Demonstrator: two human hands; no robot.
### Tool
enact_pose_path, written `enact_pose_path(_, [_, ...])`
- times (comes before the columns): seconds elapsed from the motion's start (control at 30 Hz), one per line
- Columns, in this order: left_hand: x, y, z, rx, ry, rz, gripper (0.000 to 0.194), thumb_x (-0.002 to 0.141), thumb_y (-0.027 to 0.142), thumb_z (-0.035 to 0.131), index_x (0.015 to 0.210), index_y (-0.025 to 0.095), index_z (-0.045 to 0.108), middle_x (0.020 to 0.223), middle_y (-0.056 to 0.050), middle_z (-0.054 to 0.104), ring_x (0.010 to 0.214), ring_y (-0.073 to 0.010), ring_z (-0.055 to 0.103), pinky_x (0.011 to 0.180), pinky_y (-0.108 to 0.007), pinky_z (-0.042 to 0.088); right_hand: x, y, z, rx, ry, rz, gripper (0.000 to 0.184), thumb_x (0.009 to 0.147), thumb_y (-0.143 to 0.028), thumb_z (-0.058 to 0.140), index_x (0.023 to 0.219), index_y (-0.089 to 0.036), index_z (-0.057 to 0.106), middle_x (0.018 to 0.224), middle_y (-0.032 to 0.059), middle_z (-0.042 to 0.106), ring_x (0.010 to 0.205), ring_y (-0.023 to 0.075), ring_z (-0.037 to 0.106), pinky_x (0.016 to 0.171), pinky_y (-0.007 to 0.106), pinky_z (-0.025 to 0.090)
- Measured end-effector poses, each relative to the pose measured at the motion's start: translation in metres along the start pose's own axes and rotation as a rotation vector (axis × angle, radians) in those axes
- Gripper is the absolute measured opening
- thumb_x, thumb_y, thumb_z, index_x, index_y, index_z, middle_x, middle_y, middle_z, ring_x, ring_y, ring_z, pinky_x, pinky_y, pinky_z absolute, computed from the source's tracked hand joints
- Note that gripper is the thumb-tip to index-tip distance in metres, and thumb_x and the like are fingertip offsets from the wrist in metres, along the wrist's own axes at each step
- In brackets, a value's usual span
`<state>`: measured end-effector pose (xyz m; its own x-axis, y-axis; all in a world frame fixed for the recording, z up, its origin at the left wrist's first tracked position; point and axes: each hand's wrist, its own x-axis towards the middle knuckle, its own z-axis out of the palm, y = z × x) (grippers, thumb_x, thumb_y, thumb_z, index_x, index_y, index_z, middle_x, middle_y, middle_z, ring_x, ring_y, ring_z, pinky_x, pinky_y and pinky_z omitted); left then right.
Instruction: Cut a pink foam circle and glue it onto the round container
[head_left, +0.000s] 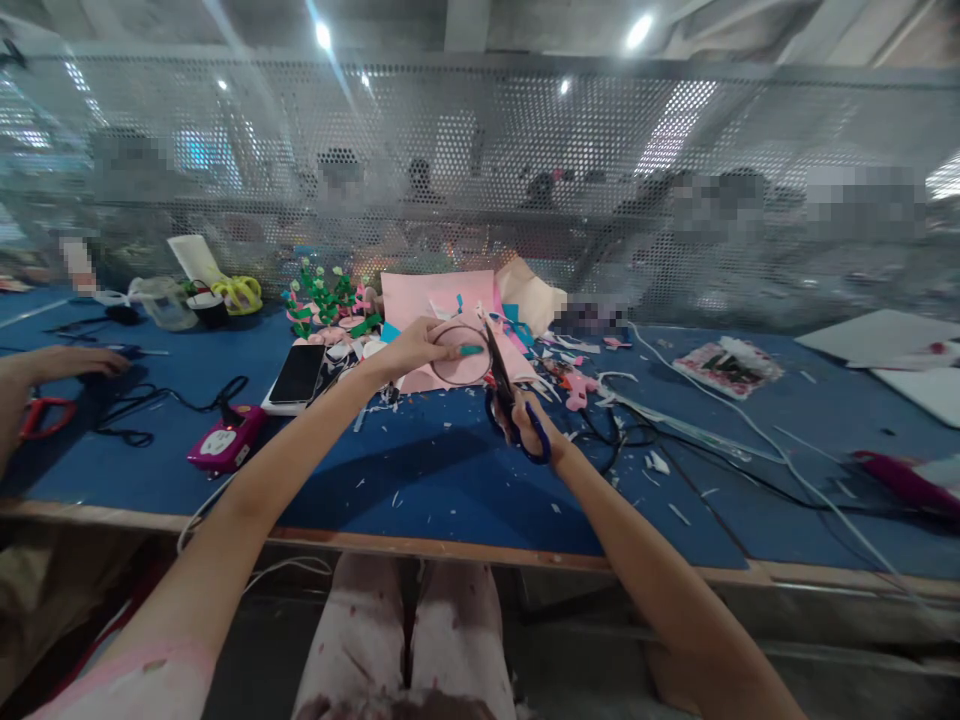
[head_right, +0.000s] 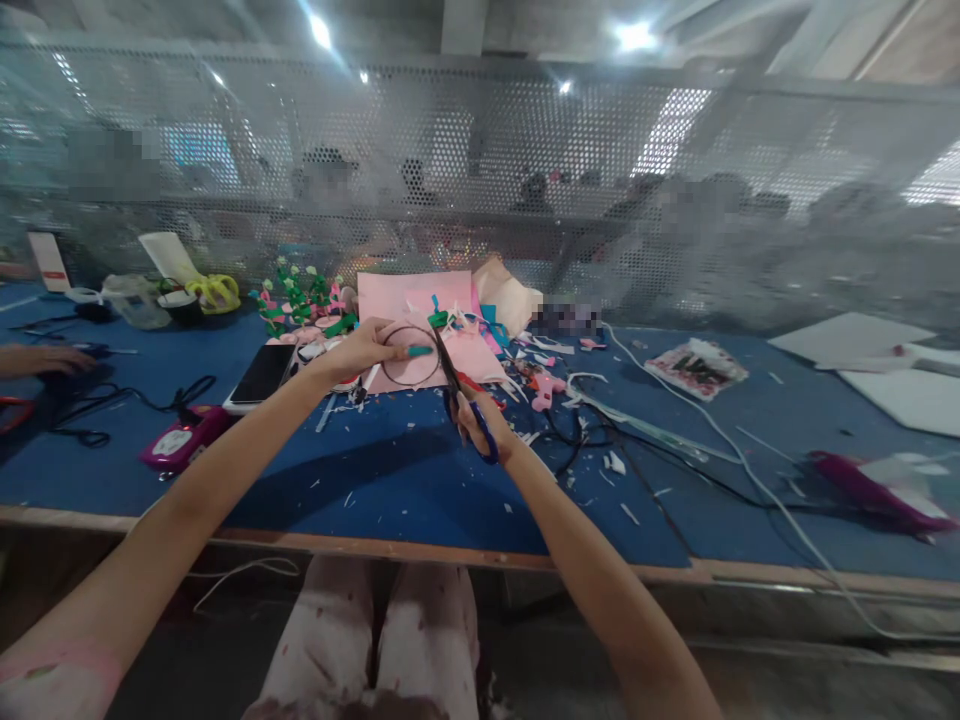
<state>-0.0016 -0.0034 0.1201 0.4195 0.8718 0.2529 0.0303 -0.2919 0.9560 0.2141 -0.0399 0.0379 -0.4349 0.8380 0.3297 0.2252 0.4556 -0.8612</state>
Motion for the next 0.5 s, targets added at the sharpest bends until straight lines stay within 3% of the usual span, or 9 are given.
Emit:
enact_pose_path(0.27, [0.0007, -0.0032, -0.0001, -0.028, 0.019, -0.020, 0.026, 0.059, 0.022, 0.078, 0.080, 0.010, 0.069, 0.069, -0.002, 0.064, 0.061, -0.0087, 0.052, 0.056, -0.022, 0.041, -0.0001, -0.0017, 0.0002, -0.065, 0.015, -0.040, 0.062, 0.072, -0.084, 0.031, 0.072, -0.024, 0.042, 0.049, -0.0041, 0.041, 0.036, 0.0109, 0.038, 0.033, 0.026, 0.033])
enact_pose_path(0.5, [0.0035, -0.0085, 0.0010, -0.124, 0.022, -0.020, 0.031, 0.052, 0.023, 0.082, 0.077, 0.011, 0.068, 0.071, -0.002, 0.066, 0.065, -0.0092, 0.055, 0.063, -0.023, 0.045, 0.0023, 0.0033, -0.0048, -0.186, 0.025, -0.060, 0.060, 0.078, -0.079, 0.029, 0.078, -0.022, 0.047, 0.049, -0.0028, 0.046, 0.038, 0.0129, 0.045, 0.036, 0.026, 0.037])
